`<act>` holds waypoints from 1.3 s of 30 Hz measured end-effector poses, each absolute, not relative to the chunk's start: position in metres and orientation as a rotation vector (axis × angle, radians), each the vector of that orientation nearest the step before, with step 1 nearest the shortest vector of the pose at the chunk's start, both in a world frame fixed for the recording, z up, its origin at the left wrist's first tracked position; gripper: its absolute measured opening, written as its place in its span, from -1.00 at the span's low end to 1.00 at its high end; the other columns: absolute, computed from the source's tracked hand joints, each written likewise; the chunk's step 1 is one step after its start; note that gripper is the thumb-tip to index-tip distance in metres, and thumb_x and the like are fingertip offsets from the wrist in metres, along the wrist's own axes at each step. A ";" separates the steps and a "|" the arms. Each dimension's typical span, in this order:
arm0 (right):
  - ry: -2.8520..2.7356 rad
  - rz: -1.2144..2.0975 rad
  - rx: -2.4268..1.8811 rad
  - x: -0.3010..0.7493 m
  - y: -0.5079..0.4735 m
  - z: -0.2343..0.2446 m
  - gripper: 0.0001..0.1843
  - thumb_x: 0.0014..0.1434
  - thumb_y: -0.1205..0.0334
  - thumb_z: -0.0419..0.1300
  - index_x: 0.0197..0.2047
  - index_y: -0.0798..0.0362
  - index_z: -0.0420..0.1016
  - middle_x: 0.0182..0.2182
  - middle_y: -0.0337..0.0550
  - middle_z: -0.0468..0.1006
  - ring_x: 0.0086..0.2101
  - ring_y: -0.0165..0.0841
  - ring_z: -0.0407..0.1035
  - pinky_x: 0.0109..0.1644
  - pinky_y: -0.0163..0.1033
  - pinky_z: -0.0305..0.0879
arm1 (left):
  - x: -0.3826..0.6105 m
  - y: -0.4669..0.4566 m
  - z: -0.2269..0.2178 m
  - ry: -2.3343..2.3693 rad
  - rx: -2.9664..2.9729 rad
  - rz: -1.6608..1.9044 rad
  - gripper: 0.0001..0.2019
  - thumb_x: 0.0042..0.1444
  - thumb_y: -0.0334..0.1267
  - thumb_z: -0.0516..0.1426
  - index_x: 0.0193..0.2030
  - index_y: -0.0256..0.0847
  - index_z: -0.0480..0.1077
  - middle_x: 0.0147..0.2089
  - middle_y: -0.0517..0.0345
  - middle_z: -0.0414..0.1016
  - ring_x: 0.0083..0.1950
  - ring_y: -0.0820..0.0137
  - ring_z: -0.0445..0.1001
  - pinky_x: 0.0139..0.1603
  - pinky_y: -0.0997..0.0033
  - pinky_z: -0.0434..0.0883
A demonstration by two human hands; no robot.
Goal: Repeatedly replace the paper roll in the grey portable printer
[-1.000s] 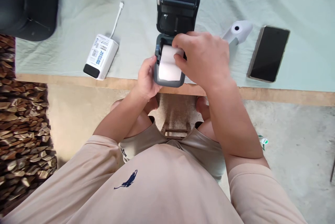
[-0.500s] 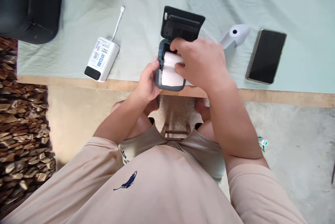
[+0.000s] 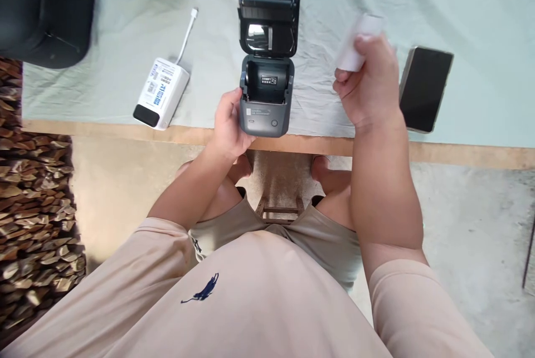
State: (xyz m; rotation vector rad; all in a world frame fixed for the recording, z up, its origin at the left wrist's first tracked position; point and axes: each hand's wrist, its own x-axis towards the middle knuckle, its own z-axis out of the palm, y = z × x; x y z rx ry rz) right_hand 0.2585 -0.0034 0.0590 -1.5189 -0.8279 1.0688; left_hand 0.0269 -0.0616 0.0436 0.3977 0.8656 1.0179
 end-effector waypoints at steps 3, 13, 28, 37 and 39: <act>-0.885 1.054 -1.488 0.258 -0.005 0.041 -0.55 -0.04 -0.05 0.31 -0.16 -0.20 0.17 -0.30 -0.26 0.37 -0.41 -0.32 0.12 -0.31 -0.11 0.13 | 0.027 -0.062 0.043 0.870 0.401 0.998 -0.61 0.52 0.10 0.08 -0.12 -0.10 0.58 0.06 -0.02 0.83 0.50 -0.01 0.69 0.39 0.10 0.75; -1.377 0.736 -1.595 0.256 -0.012 0.015 -0.60 0.08 0.19 0.43 -0.13 -0.19 0.31 -0.25 -0.27 0.52 -0.15 -0.23 0.34 0.02 -0.05 0.31 | 0.027 -0.063 0.045 0.883 0.420 0.990 -0.53 0.55 0.17 0.01 -0.07 -0.11 0.60 0.04 -0.04 0.83 0.49 -0.02 0.70 0.37 0.06 0.77; -1.566 0.439 -1.767 0.260 -0.026 0.029 -0.21 -0.01 0.46 0.35 0.28 -0.17 0.38 0.24 0.01 0.61 0.18 -0.08 0.49 0.33 0.08 0.39 | 0.031 -0.075 0.041 0.898 0.465 1.033 -0.59 0.45 0.19 0.15 -0.09 -0.09 0.60 0.08 -0.04 0.81 0.56 -0.07 0.64 0.40 -0.01 0.74; -1.320 -0.069 -1.830 0.304 -0.018 0.035 -0.27 -0.18 0.65 0.22 0.02 -0.14 0.24 0.12 0.02 0.41 0.26 0.06 0.40 0.46 0.20 0.30 | 0.030 -0.070 0.039 0.960 0.523 0.990 -0.50 0.44 0.30 0.14 -0.11 -0.07 0.65 -0.05 -0.03 0.80 0.41 -0.05 0.73 0.31 0.02 0.76; -1.347 0.084 -1.960 0.306 -0.011 0.035 -0.08 -0.20 0.71 0.28 0.18 -0.14 0.24 0.32 0.13 0.36 0.45 0.06 0.25 0.59 0.14 0.15 | 0.030 -0.071 0.039 0.959 0.511 0.989 -0.51 0.43 0.31 0.16 -0.11 -0.07 0.63 -0.01 -0.04 0.81 0.46 -0.06 0.70 0.36 -0.02 0.75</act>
